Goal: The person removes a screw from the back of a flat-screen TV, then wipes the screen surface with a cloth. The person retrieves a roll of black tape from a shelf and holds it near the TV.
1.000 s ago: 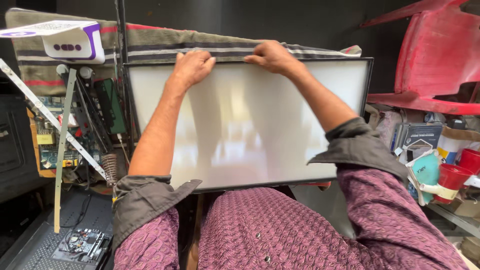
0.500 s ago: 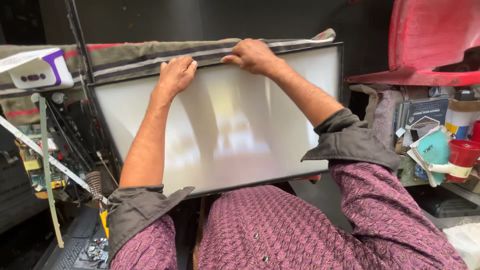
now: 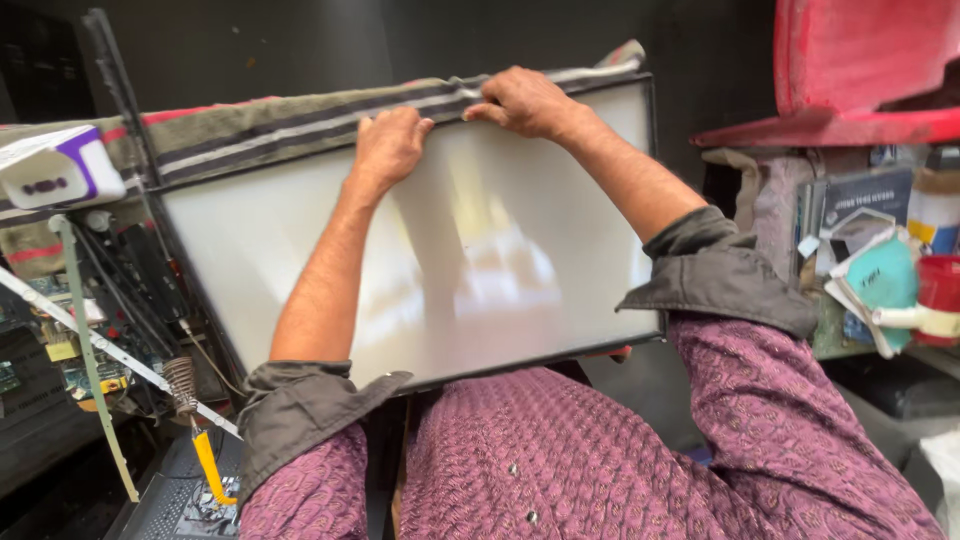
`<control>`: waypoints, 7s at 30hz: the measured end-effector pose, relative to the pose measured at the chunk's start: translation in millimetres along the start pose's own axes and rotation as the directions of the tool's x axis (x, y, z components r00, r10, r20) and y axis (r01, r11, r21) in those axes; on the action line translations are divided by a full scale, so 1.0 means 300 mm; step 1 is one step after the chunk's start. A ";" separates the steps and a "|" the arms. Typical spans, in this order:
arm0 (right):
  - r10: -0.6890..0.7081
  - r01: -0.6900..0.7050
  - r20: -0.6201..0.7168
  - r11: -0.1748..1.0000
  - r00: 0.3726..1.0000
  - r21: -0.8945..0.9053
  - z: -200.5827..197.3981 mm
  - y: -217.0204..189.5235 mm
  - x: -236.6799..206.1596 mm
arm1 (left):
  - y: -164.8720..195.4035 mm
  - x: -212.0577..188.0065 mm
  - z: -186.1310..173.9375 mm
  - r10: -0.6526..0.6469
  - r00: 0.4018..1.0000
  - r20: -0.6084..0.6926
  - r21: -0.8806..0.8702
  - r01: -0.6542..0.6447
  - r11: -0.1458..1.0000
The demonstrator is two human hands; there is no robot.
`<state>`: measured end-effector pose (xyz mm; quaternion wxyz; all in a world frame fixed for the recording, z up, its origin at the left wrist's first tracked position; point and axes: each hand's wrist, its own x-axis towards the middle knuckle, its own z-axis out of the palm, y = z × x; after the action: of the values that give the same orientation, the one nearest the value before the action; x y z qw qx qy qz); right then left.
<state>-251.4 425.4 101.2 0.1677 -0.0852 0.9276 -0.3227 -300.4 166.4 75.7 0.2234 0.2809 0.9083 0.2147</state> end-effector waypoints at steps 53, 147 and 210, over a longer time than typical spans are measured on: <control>0.623 -0.058 -0.109 0.242 0.775 0.969 0.193 0.406 -0.842 | 0.844 0.457 0.321 0.091 0.959 0.267 -0.362 0.013 0.932; 0.875 0.364 -0.076 -0.118 0.477 0.924 0.671 0.105 -1.327 | 0.500 -0.986 0.916 -0.393 0.854 0.341 -0.891 0.161 -0.424; 0.463 -0.228 0.227 -0.055 0.857 0.972 0.848 -0.272 -0.887 | 0.401 -0.946 0.746 -0.652 0.758 0.024 -0.945 -0.195 -0.261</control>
<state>93.0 287.8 33.5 0.1743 0.3188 0.4490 -0.8163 77.9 143.8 37.9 0.1299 -0.2701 0.4483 0.8421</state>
